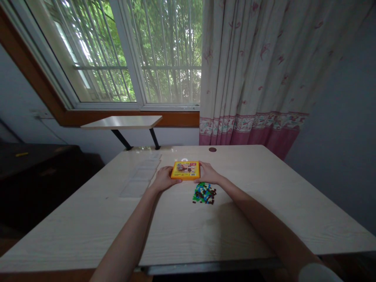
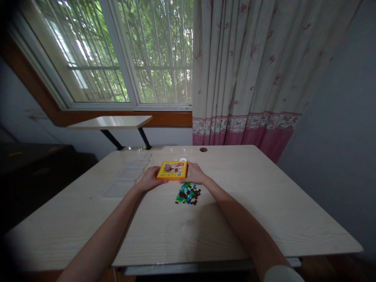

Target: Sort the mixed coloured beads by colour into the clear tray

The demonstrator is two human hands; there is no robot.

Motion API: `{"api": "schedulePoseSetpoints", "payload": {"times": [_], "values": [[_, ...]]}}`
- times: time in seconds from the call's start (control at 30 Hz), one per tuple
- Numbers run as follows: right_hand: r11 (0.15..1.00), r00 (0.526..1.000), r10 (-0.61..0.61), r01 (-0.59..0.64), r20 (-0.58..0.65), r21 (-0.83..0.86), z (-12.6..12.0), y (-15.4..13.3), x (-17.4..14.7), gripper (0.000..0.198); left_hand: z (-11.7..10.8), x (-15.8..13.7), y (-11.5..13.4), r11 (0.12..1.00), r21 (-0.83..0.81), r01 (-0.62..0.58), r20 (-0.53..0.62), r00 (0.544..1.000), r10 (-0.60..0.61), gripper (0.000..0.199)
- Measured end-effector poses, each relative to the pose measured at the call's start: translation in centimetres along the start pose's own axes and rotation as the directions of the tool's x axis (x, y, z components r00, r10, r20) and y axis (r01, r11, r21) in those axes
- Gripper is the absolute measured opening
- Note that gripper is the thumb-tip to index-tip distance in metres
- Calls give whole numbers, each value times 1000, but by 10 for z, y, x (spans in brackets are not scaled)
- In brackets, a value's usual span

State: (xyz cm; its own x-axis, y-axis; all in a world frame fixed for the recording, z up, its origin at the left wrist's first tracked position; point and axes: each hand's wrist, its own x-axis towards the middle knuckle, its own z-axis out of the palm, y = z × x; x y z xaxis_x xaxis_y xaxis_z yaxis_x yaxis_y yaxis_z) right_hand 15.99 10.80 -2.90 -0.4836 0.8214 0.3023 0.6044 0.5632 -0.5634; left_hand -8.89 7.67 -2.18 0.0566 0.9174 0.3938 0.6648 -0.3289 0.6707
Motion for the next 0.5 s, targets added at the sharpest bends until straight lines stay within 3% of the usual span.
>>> {"api": "schedulePoseSetpoints", "payload": {"times": [0.17, 0.27, 0.5], "values": [[992, 997, -43, 49, 58, -117, -6, -1, 2, 98, -1, -1, -3, 961, 268, -72, 136, 990, 36, 63], [985, 997, -42, 52, 62, -164, -11, -2, 5, 89, -3, -2, 1, 956, 286, -63, 160, 987, 17, 62], [962, 995, -20, 45, 96, -268, -29, -6, 22, 49, -7, -2, 11, 955, 294, -39, 179, 984, -15, 59]]}}
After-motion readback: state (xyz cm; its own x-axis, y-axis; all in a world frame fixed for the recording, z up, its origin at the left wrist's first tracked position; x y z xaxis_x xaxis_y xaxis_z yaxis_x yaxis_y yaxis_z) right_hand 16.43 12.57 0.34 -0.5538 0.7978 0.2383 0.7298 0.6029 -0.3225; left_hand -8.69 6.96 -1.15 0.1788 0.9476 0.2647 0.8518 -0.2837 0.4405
